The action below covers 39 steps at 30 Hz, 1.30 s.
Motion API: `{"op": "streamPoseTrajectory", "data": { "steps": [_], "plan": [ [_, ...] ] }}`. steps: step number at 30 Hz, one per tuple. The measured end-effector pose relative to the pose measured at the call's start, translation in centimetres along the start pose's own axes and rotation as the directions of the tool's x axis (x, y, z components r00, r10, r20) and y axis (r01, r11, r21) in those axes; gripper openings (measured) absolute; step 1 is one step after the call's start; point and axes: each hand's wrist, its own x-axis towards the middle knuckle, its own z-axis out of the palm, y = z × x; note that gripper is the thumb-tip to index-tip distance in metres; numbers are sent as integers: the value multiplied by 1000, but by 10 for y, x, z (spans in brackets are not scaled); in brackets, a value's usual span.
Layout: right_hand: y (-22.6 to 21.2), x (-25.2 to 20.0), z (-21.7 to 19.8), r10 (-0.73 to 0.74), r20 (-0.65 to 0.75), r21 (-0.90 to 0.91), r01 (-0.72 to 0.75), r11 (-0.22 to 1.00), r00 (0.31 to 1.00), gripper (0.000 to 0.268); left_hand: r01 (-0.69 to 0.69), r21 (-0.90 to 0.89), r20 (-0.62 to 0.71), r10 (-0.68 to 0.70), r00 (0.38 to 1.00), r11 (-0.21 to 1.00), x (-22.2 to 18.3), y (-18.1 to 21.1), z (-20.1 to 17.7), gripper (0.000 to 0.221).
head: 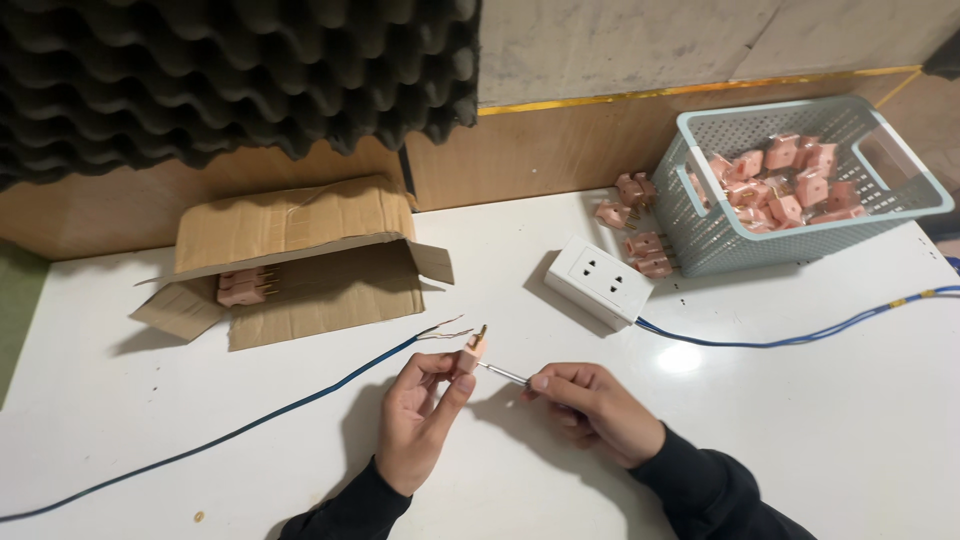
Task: The person disassembles a pink power plug using a screwdriver, inserts wire leads into the internal terminals, and secures them by tightening screws.
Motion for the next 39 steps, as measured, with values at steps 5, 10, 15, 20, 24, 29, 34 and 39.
{"op": "streamPoseTrajectory", "data": {
  "steps": [5, 10, 15, 20, 24, 29, 34, 39],
  "plan": [
    [-2, 3, -17, -311, -127, -376, 245, 894, 942, 41, -59, 62, -73, 64, 995, 996, 2, 6, 3, 32],
    [16, 28, -39, -842, 268, -908, 415, -58, 468, 17, -258, 343, -19, 282, 959, 903, -2, 7, 3, 42],
    [26, 43, -50, -826, 302, -929, 340, -144, 476, 21, -365, 445, 50, 384, 922, 818, -2, 12, 3, 39],
    [7, 16, -14, -864, 258, -886, 463, -33, 432, 27, -401, 491, 88, 413, 906, 773, -3, 10, 4, 35],
    [-3, 3, 24, -718, 20, -595, 585, 551, 696, 45, -478, 461, 140, 470, 871, 748, -1, 7, 5, 37],
    [-10, -3, 60, -640, -33, -531, 529, 662, 768, 34, -530, 424, 237, 475, 847, 734, 3, 15, -6, 39],
    [-22, 6, 93, -701, -73, -384, 628, 677, 710, 25, -488, 829, 283, 546, 789, 275, 24, 26, -38, 61],
    [-39, 74, 155, -786, 0, -473, 692, 545, 618, 38, -271, 950, 173, 457, 872, 157, 34, 3, -64, 58]
  ]
}}
